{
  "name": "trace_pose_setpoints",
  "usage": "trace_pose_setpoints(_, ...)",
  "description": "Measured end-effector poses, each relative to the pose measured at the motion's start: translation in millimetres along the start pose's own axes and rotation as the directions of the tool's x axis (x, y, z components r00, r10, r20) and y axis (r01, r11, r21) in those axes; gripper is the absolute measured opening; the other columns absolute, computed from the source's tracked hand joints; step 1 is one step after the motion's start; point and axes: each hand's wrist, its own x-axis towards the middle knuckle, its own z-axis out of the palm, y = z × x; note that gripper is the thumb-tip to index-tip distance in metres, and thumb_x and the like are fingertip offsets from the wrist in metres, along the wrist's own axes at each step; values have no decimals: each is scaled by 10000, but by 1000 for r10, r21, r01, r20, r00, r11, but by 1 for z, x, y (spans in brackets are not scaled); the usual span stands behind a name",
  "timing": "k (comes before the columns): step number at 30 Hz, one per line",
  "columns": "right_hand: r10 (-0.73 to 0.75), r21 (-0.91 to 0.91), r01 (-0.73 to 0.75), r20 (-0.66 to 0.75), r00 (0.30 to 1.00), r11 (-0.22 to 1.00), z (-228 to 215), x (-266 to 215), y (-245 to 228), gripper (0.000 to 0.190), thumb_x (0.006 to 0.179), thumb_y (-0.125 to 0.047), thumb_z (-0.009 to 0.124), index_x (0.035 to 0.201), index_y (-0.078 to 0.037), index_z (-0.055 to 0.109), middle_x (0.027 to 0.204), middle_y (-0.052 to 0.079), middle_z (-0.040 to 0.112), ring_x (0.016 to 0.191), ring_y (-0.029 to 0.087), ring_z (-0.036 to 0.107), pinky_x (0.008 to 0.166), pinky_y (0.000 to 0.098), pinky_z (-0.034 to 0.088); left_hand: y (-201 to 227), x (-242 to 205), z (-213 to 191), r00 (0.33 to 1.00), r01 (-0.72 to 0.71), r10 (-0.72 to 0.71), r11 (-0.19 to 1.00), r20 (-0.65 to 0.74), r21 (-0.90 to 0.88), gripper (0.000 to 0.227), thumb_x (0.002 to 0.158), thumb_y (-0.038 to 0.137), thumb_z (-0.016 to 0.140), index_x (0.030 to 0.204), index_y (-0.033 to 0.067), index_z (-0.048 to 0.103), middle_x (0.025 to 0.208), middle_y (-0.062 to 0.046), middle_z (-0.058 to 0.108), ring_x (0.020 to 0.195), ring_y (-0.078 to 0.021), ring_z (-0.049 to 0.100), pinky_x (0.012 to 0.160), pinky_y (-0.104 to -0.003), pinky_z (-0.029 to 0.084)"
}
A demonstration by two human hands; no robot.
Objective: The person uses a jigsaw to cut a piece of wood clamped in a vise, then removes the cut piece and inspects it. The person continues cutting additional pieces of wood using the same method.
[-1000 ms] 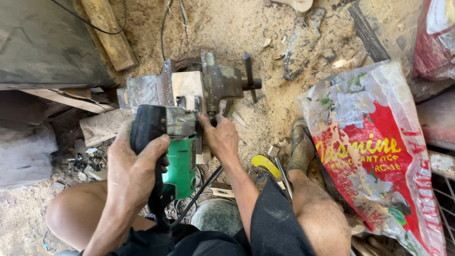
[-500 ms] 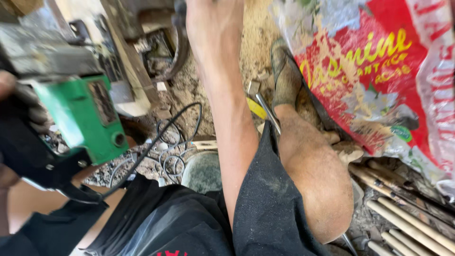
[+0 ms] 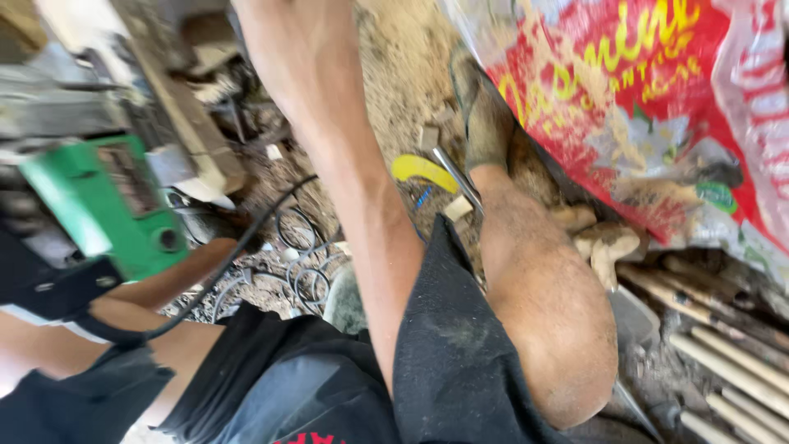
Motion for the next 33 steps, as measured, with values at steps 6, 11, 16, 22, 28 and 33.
trace_pose_setpoints(6, 0, -119, 35, 281, 960, 992, 41, 5, -24, 462, 938, -428, 626, 1038, 8, 742, 779, 148, 751, 717, 236, 721, 714, 387, 551, 39, 3, -3, 987, -123, 133, 985, -86, 117, 191, 964, 72, 713, 1112, 0, 616, 899, -53, 653, 703, -120, 616, 613, -280, 526)
trace_pose_setpoints(11, -6, -232, 96, 363, 932, 968, 79, 9, -17, 522, 942, -439, 661, 1154, 37, 696, 1027, 248, 746, 952, 327, 730, 853, 412, 546, 65, -1, 1, 992, 18, 7, 981, -123, 193, 252, 860, 138, 704, 1066, 5, 644, 775, -43, 672, 618, -119, 618, 549, -286, 517)
trace_pose_setpoints(16, 246, -315, -123, 387, 889, 941, 95, 19, -22, 490, 901, -400, 680, 1152, 20, 701, 1026, 223, 769, 934, 319, 754, 869, 398, 555, 72, 3, 1, 994, 80, -66, 984, -93, 157, 318, 847, 165, 701, 1114, 3, 645, 734, -38, 643, 611, -120, 595, 545, -293, 513)
trace_pose_setpoints(22, 202, -370, -72, 328, 923, 926, 102, 22, -28, 438, 906, -379, 694, 1069, 27, 705, 957, 232, 740, 863, 328, 725, 814, 437, 554, 74, 8, 3, 962, 260, -242, 954, -129, 149, 293, 840, 196, 723, 1058, 14, 652, 673, -29, 653, 553, -104, 583, 488, -282, 494)
trace_pose_setpoints(28, 139, -486, 12, 272, 952, 874, 109, 12, -28, 427, 961, -397, 646, 978, 29, 657, 902, 252, 695, 845, 368, 663, 776, 502, 513, 75, 9, 4, 961, 266, -247, 950, -123, 165, 298, 848, 203, 711, 1066, 16, 629, 655, -58, 647, 515, -122, 615, 446, -295, 513)
trace_pose_setpoints(33, 138, -446, -11, 253, 957, 895, 109, 11, -29, 424, 950, -395, 640, 1022, 21, 672, 927, 258, 696, 868, 396, 665, 793, 522, 510, 75, 10, 4, 968, 239, -216, 951, -130, 195, 305, 852, 212, 708, 1069, 13, 630, 673, -58, 653, 528, -119, 621, 448, -295, 514)
